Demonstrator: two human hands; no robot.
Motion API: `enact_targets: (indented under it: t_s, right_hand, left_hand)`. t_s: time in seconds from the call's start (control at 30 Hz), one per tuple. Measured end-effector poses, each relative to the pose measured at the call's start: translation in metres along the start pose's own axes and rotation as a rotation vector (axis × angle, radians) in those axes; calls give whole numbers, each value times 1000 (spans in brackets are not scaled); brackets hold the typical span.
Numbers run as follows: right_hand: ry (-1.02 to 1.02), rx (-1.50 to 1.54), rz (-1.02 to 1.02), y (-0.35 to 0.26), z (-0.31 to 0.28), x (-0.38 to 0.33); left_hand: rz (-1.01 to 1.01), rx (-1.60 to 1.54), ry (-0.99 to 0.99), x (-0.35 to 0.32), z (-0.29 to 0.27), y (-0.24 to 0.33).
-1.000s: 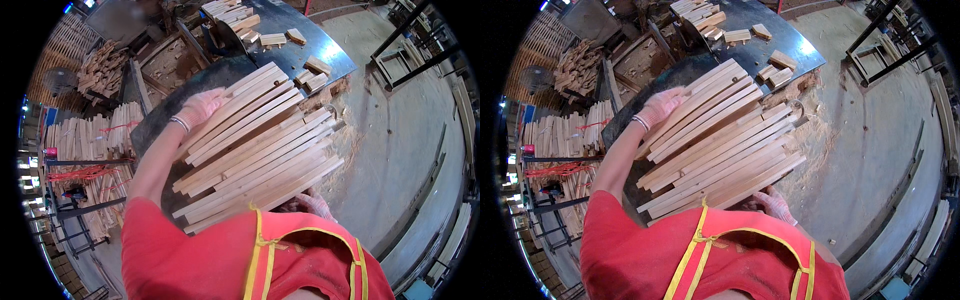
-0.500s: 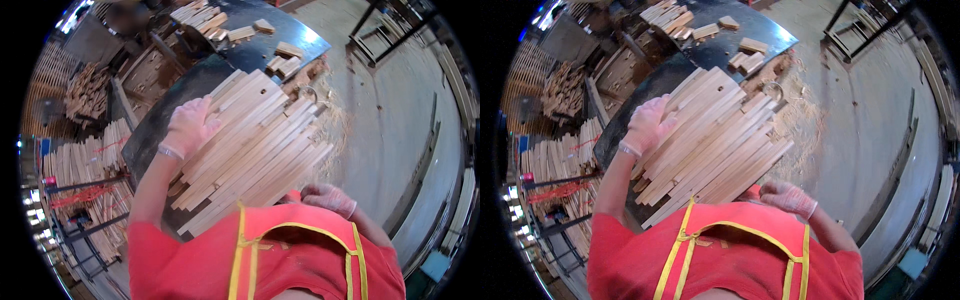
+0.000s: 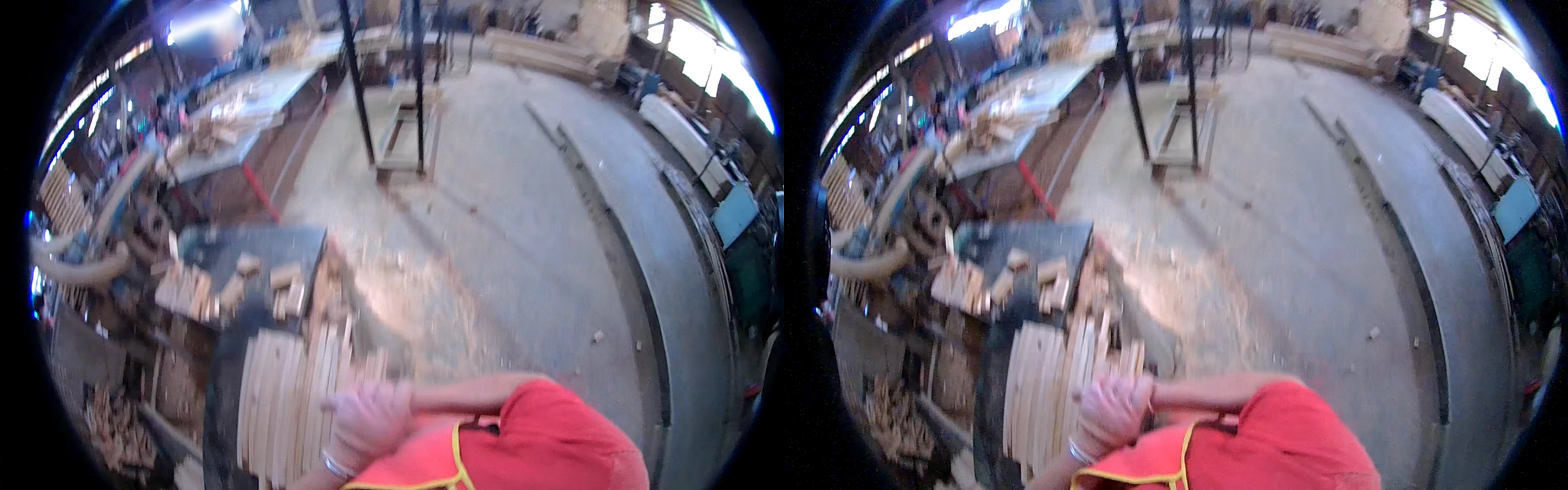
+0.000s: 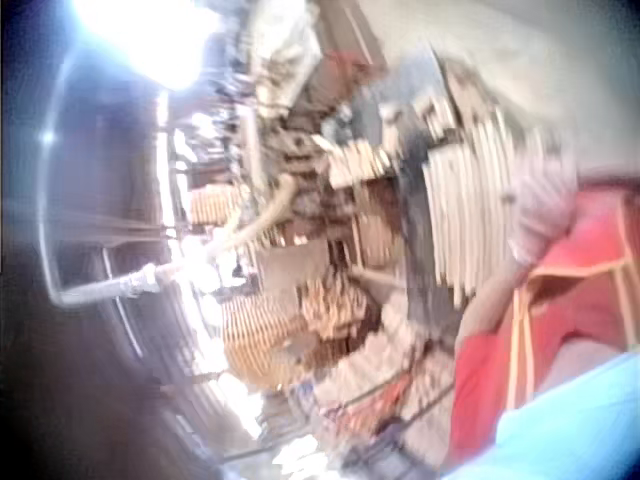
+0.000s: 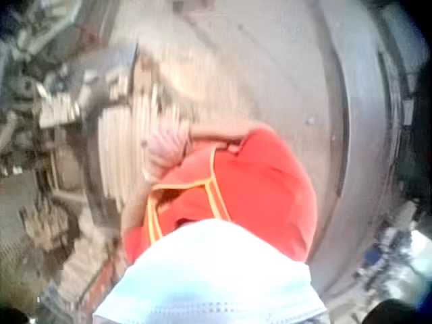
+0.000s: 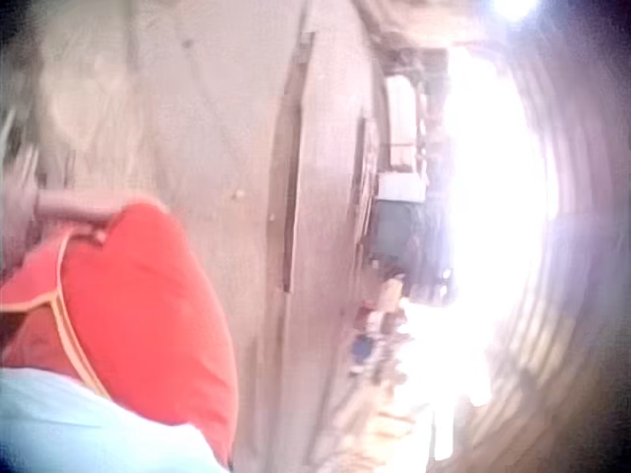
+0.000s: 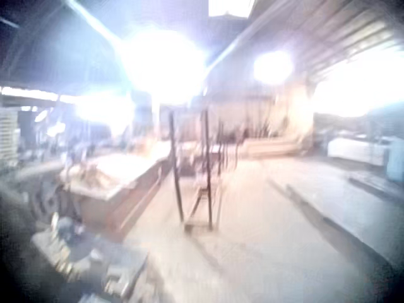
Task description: The person sorts through a large stack of wooden planks on a metal table in a workshop. They repeatedly pick up individual planks, inspect them, and place them into a blue bin or a separate pile on the table.
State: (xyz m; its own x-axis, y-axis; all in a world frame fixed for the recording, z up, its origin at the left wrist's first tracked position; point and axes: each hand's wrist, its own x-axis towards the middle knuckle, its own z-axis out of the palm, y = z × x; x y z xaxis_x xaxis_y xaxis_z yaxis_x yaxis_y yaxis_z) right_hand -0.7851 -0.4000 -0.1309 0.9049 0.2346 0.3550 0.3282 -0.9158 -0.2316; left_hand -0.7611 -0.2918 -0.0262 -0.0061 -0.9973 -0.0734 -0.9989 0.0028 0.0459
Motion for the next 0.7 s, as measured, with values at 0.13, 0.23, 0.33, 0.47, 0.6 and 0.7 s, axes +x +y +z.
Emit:
enact_targets:
  t_s: [0.13, 0.23, 0.33, 0.47, 0.6, 0.7]
  right_hand:
    - [-22, 166, 195, 7, -17, -52]
    - [-50, 357, 304, 7, -23, -79]
    - [-70, 523, 389, 9, -31, -95]
    - [-99, 691, 448, 1, -33, -109]
    - [-111, 817, 478, 1, -35, -119]
    - [-131, 918, 504, 0, -34, -127]
  left_hand:
    - [205, -3, -1, 44, -6, 35]
    - [265, -5, 15, 56, -3, 51]
    - [295, -2, 3, 61, -5, 57]
    - [303, 4, -42, 60, -5, 70]
    - [297, 33, -74, 66, -3, 83]
    - [296, 24, -63, 68, 6, 76]
